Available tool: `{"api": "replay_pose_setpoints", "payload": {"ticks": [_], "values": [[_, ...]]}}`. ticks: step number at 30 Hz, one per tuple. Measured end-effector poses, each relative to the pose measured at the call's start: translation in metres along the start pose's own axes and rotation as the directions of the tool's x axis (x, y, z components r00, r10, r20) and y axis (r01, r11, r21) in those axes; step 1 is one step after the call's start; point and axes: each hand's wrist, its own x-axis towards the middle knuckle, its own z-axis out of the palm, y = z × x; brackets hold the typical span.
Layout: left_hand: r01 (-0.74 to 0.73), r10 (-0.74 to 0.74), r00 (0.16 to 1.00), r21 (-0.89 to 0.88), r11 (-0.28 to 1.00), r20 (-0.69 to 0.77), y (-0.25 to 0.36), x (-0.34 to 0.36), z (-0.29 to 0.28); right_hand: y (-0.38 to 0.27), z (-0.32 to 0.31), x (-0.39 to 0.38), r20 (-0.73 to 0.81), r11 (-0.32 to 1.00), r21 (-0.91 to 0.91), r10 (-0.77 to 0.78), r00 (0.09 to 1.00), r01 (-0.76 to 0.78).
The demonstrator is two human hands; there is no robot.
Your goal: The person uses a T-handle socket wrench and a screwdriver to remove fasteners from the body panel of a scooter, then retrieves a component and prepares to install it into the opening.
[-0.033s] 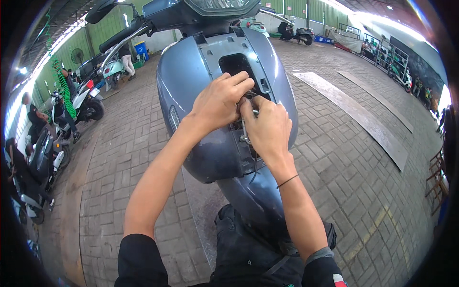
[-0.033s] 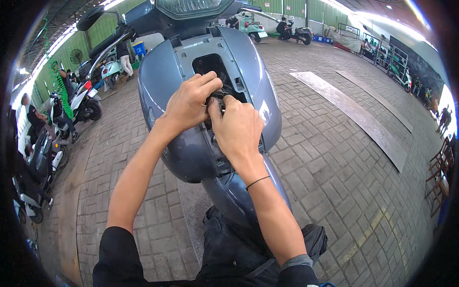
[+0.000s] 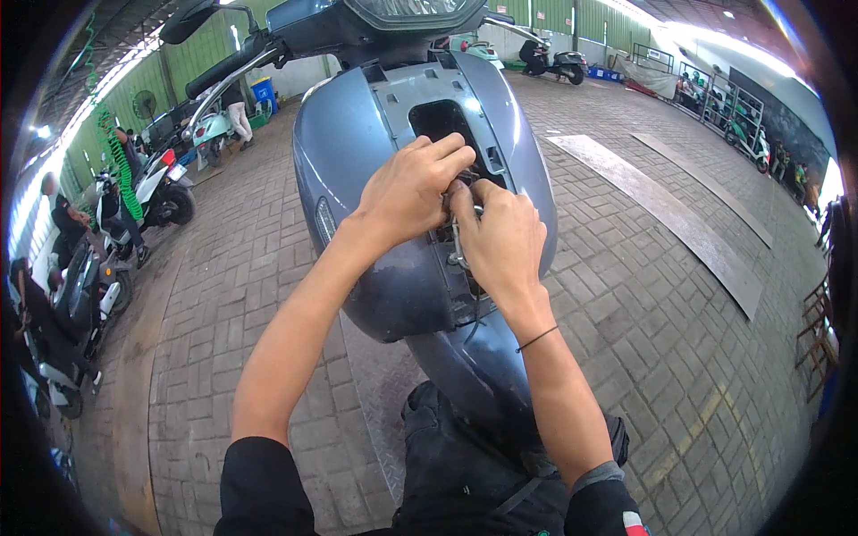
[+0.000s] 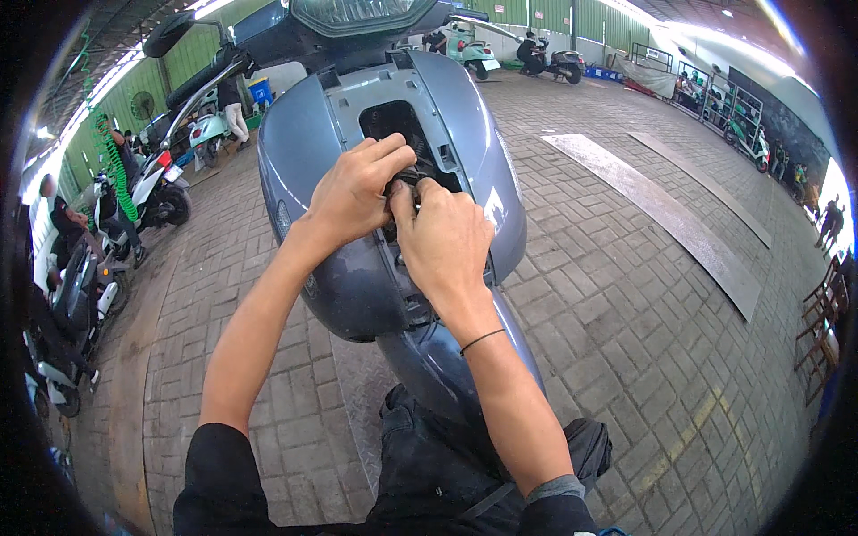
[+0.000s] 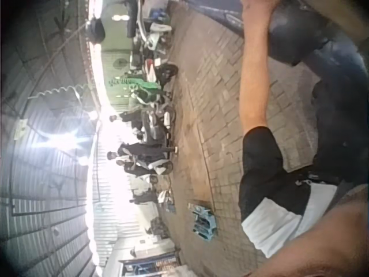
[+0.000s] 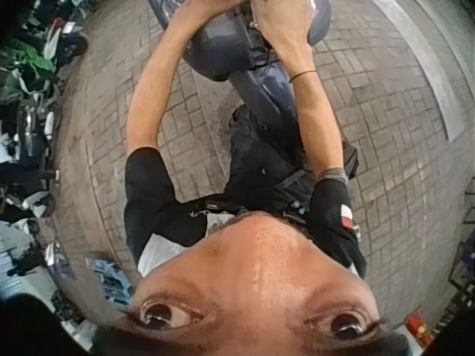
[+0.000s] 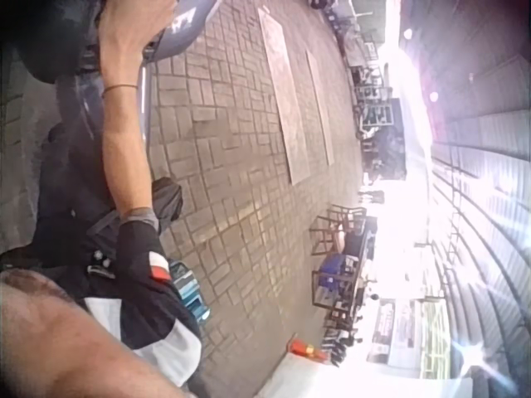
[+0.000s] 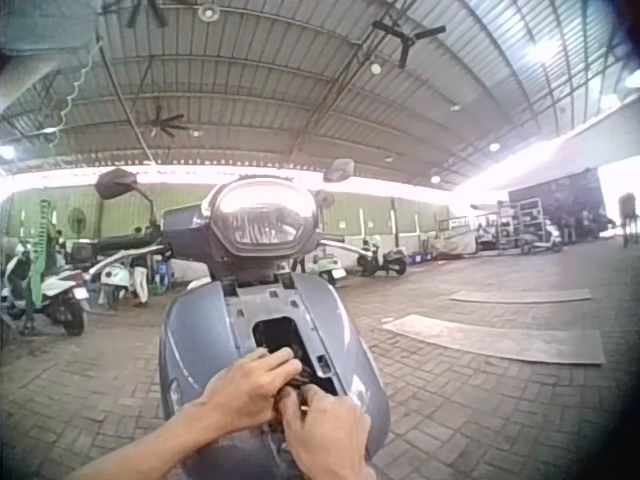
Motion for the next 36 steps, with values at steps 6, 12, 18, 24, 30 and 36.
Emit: {"api": "replay_pose_setpoints", "payload": {"ticks": [6, 12, 18, 24, 30, 36], "values": [[0.015, -0.016, 1.0, 0.018, 1.0, 0.008, 0.001, -0.002, -0.002, -0.003, -0.003, 0.0, 0.03, 0.999, 0.014, 0.031, 0.999, -0.032], [0.015, -0.016, 1.0, 0.013, 1.0, 0.026, -0.001, -0.002, -0.001, -0.001, -0.001, 0.0, 0.012, 1.0, -0.006, 0.001, 1.0, -0.001], [0.005, -0.005, 1.0, 0.033, 0.999, 0.018, -0.002, -0.002, 0.0, -0.001, -0.001, 0.0, -0.001, 1.0, -0.004, 0.003, 1.0, -0.003], [0.0, -0.001, 1.0, 0.037, 0.999, 0.011, -0.001, -0.002, 0.0, 0.0, -0.002, 0.003, -0.007, 1.0, 0.013, -0.003, 1.0, 0.003], [0.011, -0.011, 1.0, 0.055, 0.998, 0.012, -0.001, -0.002, -0.001, -0.001, -0.001, 0.003, 0.017, 0.999, 0.037, 0.027, 0.999, -0.028], [0.055, -0.065, 0.994, 0.104, 0.993, 0.093, 0.0, 0.001, 0.0, 0.007, 0.003, 0.004, -0.001, 0.999, 0.031, 0.044, 0.999, -0.044]]}}
